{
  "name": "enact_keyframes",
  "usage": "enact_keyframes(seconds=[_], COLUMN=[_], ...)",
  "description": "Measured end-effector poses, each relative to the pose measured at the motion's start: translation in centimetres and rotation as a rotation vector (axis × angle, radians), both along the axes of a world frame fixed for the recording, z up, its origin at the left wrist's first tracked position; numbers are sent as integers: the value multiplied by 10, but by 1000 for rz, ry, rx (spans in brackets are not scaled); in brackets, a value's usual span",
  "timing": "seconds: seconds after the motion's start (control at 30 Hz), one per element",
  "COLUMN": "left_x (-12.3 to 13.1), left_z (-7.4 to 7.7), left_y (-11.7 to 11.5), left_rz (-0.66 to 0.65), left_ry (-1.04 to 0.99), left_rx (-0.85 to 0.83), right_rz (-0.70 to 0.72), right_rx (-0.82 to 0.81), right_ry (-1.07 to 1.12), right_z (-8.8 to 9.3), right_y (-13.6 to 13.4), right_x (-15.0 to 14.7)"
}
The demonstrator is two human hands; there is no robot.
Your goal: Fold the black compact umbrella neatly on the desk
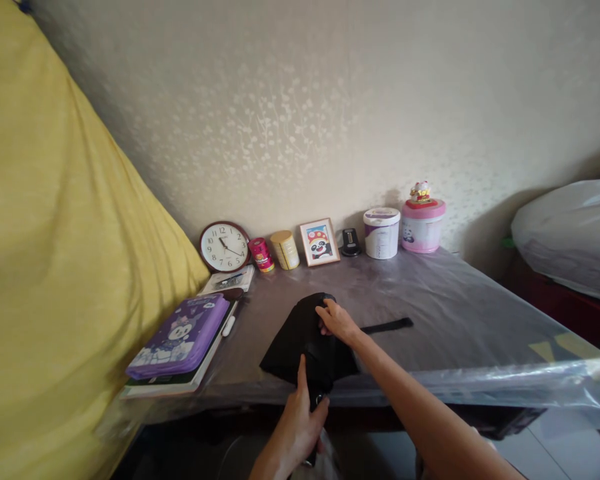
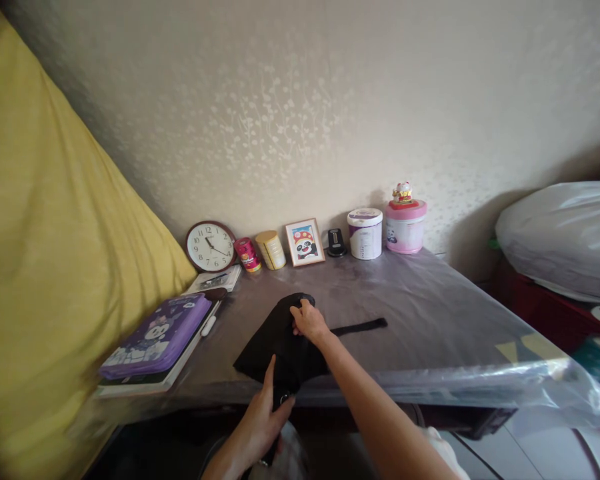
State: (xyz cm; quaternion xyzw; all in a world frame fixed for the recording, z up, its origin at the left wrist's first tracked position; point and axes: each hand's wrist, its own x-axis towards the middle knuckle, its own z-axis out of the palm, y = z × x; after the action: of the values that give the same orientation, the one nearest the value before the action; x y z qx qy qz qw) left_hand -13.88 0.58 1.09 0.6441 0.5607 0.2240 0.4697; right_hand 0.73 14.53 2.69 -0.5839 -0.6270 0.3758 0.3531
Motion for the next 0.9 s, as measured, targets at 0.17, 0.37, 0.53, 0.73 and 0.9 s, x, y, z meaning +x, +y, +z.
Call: enact_keyframes(seconds=[0.17,0.37,0.53,0.73,0.9], left_x=[0,3,7,9,8], left_z=[-3,-3,3,3,6], left_y=[1,0,-3,-3,-5], left_rz=[32,79,118,143,98], left_ry=[35,30,-101,-137,-114], left_rx=[42,74,110,153,60], right_rz=[71,149,190,235,259], right_rx=[94,255,411,513,543], right_ry=[-108,-317,-565,-625,-596], right_z=[6,12,10,10,9], right_y=[-7,-20,-33,-43,-48], right_x=[-5,-10,-15,-17,-18])
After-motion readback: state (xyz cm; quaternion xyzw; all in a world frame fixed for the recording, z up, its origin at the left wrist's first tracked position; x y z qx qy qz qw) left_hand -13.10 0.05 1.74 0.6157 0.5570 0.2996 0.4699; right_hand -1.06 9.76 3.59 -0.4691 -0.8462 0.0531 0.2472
